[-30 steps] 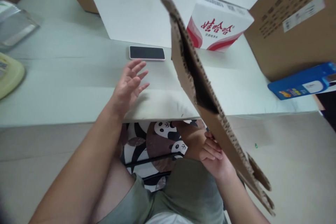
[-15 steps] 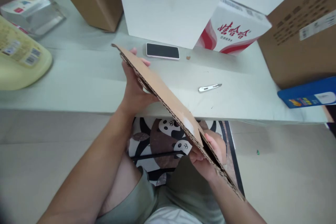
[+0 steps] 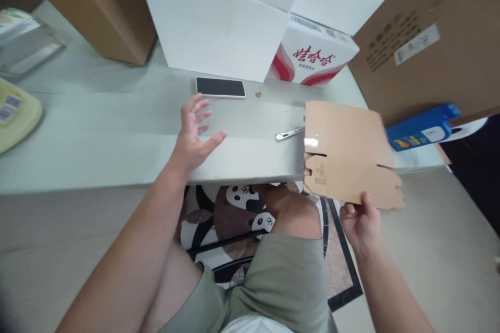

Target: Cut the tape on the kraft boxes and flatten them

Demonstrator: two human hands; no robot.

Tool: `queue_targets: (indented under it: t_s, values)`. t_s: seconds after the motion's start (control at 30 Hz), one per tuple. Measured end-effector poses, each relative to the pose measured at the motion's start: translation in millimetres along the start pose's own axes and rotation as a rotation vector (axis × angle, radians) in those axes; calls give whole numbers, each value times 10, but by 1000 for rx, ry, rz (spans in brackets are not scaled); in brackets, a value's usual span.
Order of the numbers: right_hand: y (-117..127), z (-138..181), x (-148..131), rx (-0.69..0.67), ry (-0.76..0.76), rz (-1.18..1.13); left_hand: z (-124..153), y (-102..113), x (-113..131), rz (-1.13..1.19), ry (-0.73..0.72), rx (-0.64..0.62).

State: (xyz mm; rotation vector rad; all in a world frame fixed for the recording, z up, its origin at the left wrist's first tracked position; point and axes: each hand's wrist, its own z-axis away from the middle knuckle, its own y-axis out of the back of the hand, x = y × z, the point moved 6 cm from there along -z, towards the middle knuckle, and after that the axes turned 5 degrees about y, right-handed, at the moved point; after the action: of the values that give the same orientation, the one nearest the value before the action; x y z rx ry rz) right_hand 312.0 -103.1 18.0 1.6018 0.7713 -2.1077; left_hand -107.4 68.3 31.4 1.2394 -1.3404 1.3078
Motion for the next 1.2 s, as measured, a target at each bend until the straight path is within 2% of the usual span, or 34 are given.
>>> queue_targets:
  t_s: [0.1, 0.2, 0.27, 0.4, 0.47, 0.5, 0.57, 0.7, 0.8, 0.87, 1.0, 1.2]
  values:
    - [172, -305, -203, 190, 121, 52, -26, -38, -57, -22, 12, -17]
    - [114, -626, -422, 212, 179, 108, -42, -67, -109, -61, 7, -34]
    - [-74, -905, -648, 190, 229, 143, -52, -72, -140, -101, 10, -34]
    - [-746, -1609, -1144, 56, 268, 221, -79, -92, -194, -245, 38, -75]
    - [-1008, -1893, -1222, 37, 262, 289, -92, -110, -204, -336, 37, -109]
    - [-1091, -1979, -1181, 22, 270, 324, -99, -119, -201, -374, 29, -124]
    - [-1145, -2018, -916, -32, 284, 414, -112, -135, -182, -412, 6, -139]
    - [-946, -1715, -52, -159, 388, 694, -126, -177, -149, -408, -25, -150]
    - [-840, -1475, 393, -255, 512, 900, -118, -224, -164, -442, -25, -168]
    - [-831, -1404, 498, -280, 585, 1010, -104, -261, -180, -494, -31, -196]
    - [-848, -1419, 484, -272, 674, 1177, -73, -304, -177, -574, -66, -229]
    - [-831, -1469, 488, -266, 752, 1296, 9, -339, -204, -622, -72, -237]
